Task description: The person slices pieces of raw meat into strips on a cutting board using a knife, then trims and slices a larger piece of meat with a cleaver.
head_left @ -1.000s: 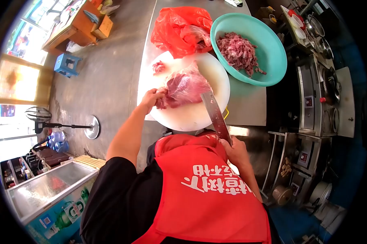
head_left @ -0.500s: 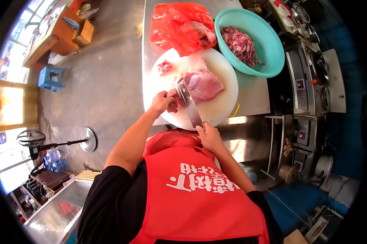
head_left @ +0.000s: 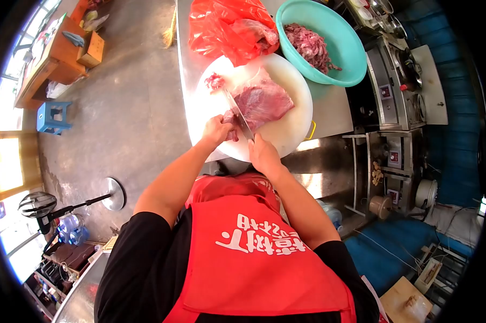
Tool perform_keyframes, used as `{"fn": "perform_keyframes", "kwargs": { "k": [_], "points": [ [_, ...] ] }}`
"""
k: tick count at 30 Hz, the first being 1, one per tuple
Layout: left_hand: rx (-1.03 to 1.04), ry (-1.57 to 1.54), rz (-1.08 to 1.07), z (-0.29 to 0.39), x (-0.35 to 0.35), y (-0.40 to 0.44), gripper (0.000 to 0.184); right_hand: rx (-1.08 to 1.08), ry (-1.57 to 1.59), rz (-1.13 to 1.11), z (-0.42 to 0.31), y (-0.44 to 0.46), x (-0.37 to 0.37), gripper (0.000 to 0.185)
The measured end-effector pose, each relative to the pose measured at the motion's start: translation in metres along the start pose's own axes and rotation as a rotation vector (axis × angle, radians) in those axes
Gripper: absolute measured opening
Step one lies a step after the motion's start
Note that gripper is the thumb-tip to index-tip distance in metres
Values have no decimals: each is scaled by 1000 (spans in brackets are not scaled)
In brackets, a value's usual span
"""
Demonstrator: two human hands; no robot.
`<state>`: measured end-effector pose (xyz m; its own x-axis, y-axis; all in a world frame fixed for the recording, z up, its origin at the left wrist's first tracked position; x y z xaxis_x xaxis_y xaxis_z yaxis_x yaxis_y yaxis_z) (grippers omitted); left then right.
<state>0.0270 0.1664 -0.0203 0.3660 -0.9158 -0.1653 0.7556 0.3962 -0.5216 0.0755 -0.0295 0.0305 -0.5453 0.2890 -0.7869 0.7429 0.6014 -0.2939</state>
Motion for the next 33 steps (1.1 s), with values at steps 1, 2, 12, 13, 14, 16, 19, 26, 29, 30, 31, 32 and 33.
{"fn": "perform_keyframes", "kwargs": {
  "k": [1,2,12,13,14,16,19,26,29,30,31,32,33],
  "points": [
    [0,-10,-3,-1,0,-1,16,17,11,-40,3,-11,-1,26],
    [-52,-124,81,-3,-4,1,17,20,3,-36,8,-21,-6,26],
    [68,-193,-17,-9,20,-31,17,10,-31,-52,1,2,4,28],
    [59,-238,-11,-7,17,-34,15,-8,-16,-28,-1,7,6,29],
    [65,-233,-12,-8,13,-33,15,-9,-12,-21,2,2,3,29],
    [20,-696,123,-22,-5,-32,14,117,-24,-150,25,-29,-4,33],
    [131,-738,183,-54,-46,-29,16,271,-70,-267,63,-89,-21,38],
    [181,-760,300,-98,-112,-78,23,265,-129,-270,131,-121,-96,45],
    [210,-743,333,-104,-115,-97,26,102,-230,-167,128,-92,-124,28],
    [196,-720,336,-99,-113,-101,26,15,-278,-138,135,-78,-127,25],
    [183,-699,342,-93,-110,-105,26,-75,-327,-109,136,-62,-132,23],
    [195,-696,357,-85,-103,-108,26,-151,-335,-96,136,-47,-137,22],
    [226,-775,357,-75,-91,-110,22,-174,-394,-107,140,-31,-140,22]
  ]
}}
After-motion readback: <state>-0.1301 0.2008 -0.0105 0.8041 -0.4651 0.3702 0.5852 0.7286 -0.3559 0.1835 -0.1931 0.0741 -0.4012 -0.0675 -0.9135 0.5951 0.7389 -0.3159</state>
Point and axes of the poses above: each hand's wrist, its own y-axis towards the middle knuckle, its own x-axis out of the palm, z = x × y, the point moved 4 cm from there along y, towards the middle knuckle, and after that the axes turned 2 degrees about x, right-handed, at the moved point
